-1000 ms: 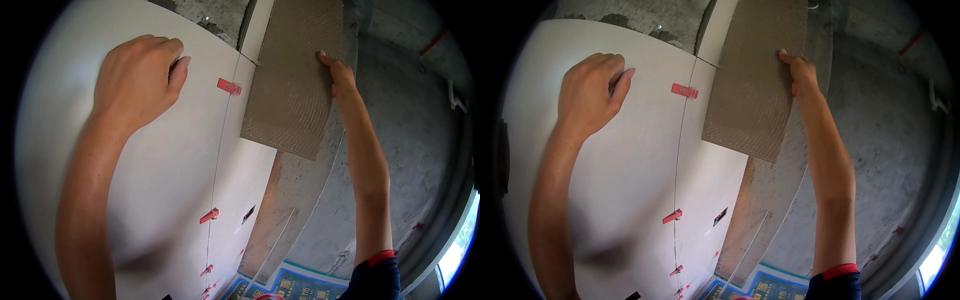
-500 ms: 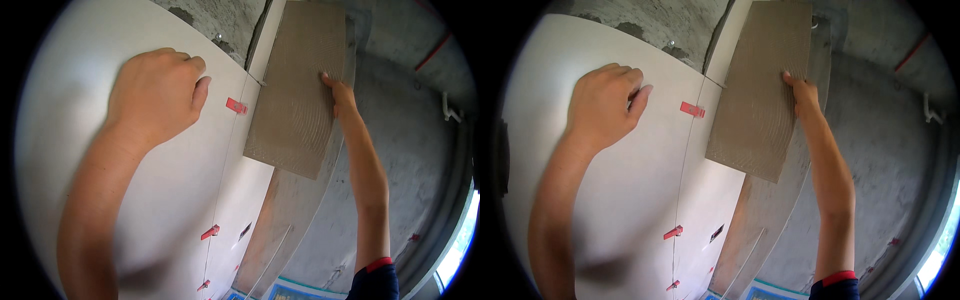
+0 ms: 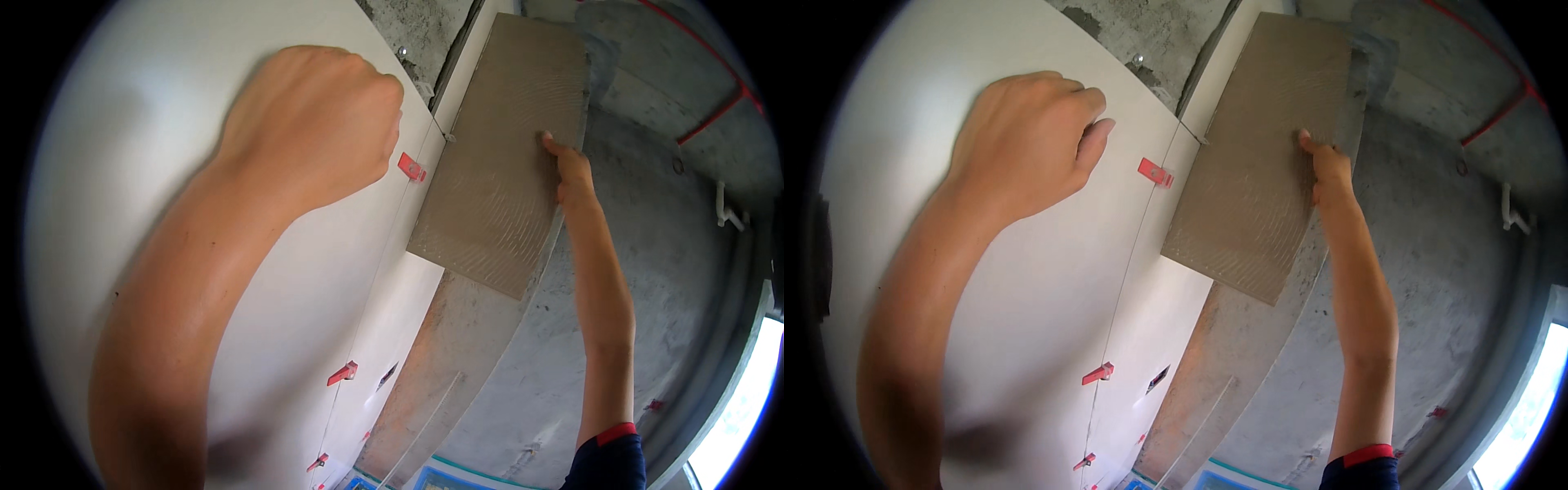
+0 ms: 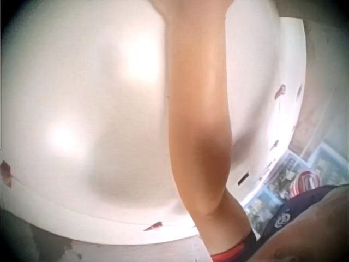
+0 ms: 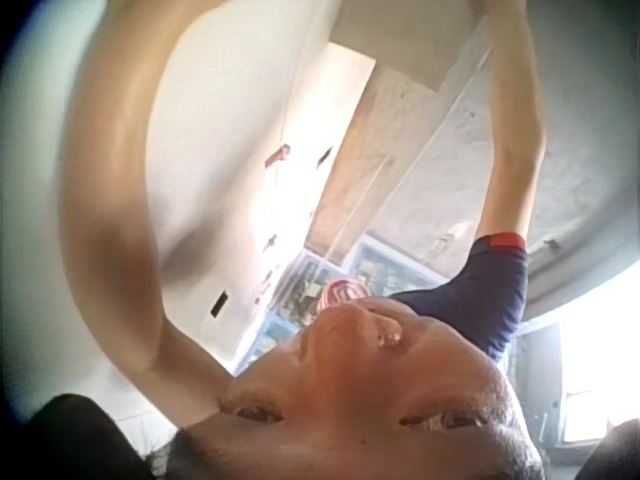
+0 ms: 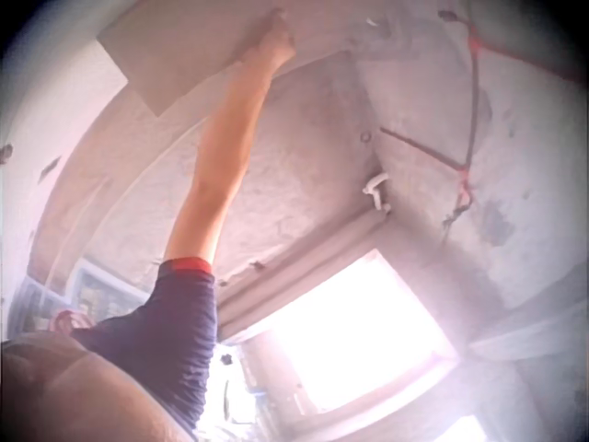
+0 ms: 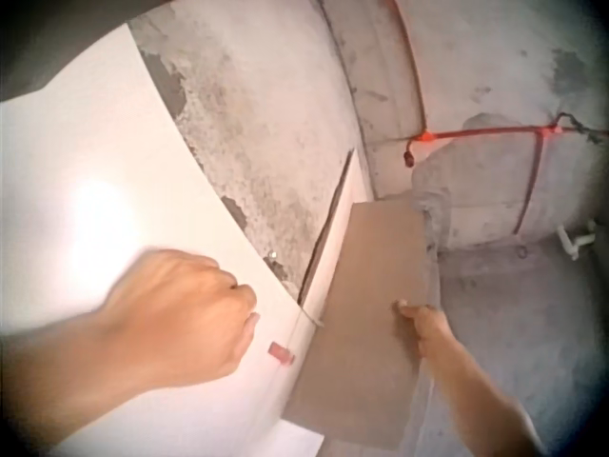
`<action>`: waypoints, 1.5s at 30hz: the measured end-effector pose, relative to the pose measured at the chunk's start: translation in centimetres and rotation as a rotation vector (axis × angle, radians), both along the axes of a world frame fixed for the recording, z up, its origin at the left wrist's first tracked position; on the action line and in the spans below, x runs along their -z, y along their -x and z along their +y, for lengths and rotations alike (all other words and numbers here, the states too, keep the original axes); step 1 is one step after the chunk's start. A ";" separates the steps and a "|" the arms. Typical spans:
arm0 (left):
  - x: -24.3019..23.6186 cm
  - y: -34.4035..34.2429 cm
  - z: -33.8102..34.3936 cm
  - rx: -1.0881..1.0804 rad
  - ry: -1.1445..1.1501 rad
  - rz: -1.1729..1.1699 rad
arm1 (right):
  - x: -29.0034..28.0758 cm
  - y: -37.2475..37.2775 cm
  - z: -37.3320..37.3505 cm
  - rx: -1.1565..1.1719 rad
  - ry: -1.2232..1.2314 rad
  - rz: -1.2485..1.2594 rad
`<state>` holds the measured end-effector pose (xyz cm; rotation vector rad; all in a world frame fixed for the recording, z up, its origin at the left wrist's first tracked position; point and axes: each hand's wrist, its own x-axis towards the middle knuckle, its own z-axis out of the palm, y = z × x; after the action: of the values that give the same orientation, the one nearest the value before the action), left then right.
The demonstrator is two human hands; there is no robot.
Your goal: The person applies mortar to a concrete wall using a trowel, positions a large ceramic tile against the wall, and presses it firmly into place using their hands and a float.
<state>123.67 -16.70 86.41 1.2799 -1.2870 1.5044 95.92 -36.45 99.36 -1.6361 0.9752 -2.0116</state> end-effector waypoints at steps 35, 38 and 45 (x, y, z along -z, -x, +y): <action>-0.3 -0.1 0.8 -0.042 -0.017 0.042 | -1.8 1.1 -4.3 -0.073 0.112 0.032; 0.1 -0.4 -0.8 -0.025 0.078 -0.094 | 0.9 1.5 -1.4 0.003 0.062 -0.002; -0.4 1.2 0.2 -0.046 0.096 -0.154 | 17.0 9.2 -1.9 -0.307 0.027 -0.159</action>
<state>122.50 -16.50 86.78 1.1573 -1.2733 1.7043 86.77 -38.36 82.36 -1.5063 0.6017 -1.9151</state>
